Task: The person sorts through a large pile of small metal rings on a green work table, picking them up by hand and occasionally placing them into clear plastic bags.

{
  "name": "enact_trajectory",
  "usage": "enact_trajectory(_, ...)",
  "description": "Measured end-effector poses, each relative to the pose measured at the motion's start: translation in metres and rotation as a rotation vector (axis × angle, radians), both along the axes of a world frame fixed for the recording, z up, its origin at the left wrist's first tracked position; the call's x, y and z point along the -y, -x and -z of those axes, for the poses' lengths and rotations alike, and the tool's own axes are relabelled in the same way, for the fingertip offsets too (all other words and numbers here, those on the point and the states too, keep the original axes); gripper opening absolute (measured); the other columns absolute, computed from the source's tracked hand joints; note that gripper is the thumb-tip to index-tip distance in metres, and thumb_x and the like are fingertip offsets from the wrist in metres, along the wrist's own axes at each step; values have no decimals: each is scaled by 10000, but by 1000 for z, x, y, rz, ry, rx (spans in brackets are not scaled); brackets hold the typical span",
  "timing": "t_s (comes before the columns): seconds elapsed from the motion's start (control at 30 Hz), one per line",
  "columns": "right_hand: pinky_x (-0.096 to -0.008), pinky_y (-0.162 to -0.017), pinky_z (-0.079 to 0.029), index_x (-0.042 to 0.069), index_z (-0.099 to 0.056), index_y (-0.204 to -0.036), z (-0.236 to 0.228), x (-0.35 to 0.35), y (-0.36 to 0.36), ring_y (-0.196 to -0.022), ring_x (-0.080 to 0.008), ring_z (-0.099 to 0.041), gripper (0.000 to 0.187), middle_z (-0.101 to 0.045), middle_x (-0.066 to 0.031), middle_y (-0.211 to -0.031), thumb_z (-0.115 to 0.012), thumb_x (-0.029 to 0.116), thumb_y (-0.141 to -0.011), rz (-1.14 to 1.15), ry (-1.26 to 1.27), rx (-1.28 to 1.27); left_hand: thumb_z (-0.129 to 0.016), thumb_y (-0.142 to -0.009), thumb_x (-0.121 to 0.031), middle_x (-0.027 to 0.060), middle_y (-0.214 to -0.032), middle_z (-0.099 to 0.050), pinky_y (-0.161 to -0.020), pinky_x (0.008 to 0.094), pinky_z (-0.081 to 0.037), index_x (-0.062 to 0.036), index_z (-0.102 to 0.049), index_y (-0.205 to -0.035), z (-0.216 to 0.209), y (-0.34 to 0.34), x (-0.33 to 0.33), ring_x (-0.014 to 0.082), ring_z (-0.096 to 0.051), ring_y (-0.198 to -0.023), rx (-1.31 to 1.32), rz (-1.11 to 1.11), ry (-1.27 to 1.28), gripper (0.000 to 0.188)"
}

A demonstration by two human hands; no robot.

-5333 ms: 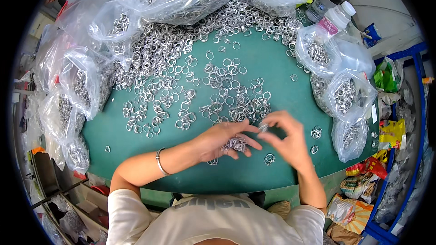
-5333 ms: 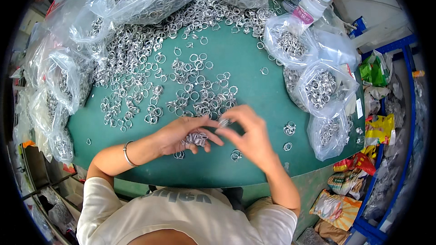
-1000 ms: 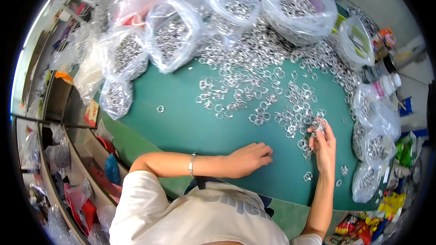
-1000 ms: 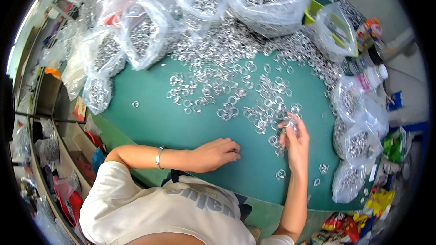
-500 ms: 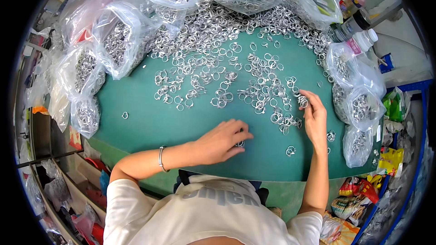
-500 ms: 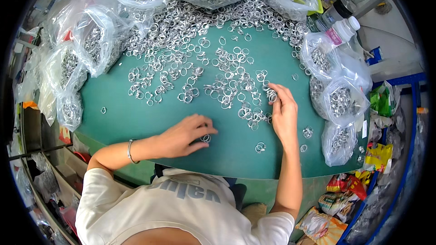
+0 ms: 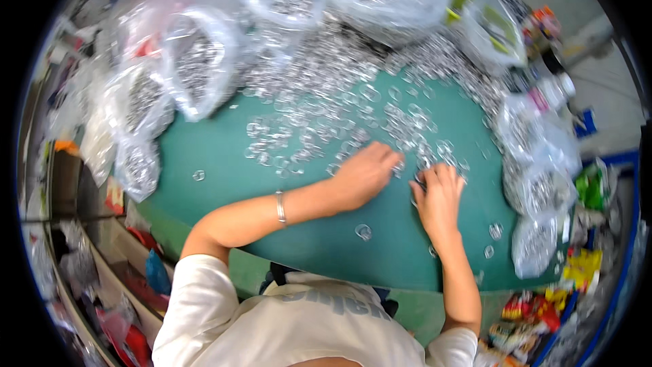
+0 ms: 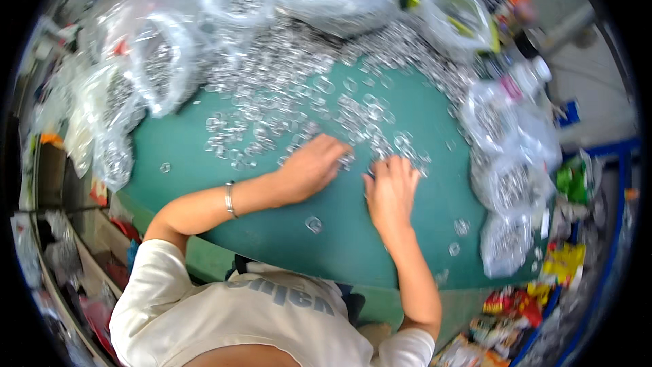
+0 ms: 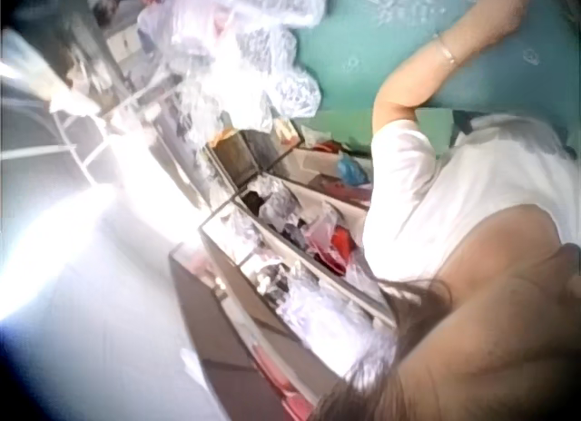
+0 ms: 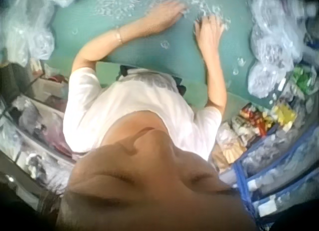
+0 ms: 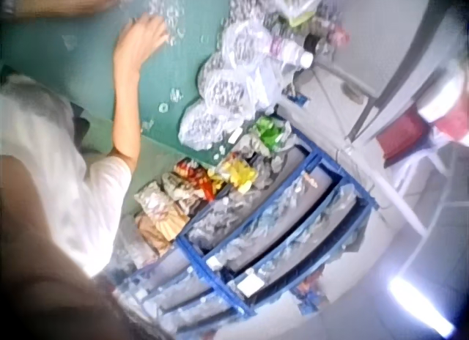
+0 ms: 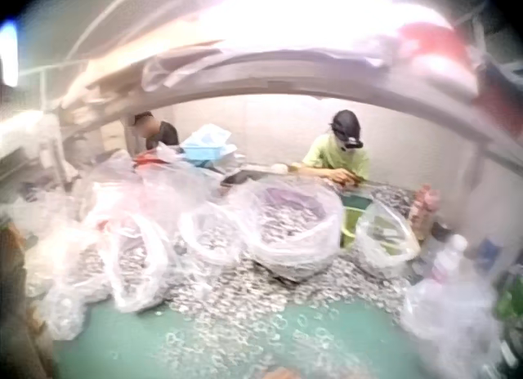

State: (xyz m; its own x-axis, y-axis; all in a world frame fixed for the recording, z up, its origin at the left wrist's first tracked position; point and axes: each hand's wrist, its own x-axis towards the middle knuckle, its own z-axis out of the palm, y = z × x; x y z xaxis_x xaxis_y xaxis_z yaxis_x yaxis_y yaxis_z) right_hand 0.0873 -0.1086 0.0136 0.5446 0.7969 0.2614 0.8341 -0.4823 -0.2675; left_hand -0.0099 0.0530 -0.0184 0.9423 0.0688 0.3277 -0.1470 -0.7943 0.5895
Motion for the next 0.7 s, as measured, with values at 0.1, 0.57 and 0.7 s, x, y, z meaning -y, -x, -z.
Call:
enact_trajectory(0.1,-402,-773,-369,38,-605,-773,4,2,-2,-886,-290,-509,105,-545,-105,-881,-683,30,-703,-44,-69,-40,-589,-826,-46,163,-993,-567,-773,402,-463,-48,-520,-1164,-13,4,-13,331,-555,-895,-65,-107,176,345)
enact_trajectory(0.57,-400,-794,-387,36,-617,-780,-14,12,53,-917,-286,-542,187,-617,-62,-950,-761,14,-663,-180,-247,-239,-568,-853,6,147,-1026,-574,-785,403,-482,-26,-569,-1129,-8,21,-37,341,-582,-901,117,-214,414,277)
enact_trajectory(0.7,-384,-794,-417,24,-594,-769,-7,15,53,-870,-292,-575,201,-650,-93,-934,-763,-3,-663,-168,-230,-301,-585,-802,31,134,-1055,-545,-812,383,-473,-50,-560,-1151,-5,25,-36,307,-550,-983,134,-176,208,359)
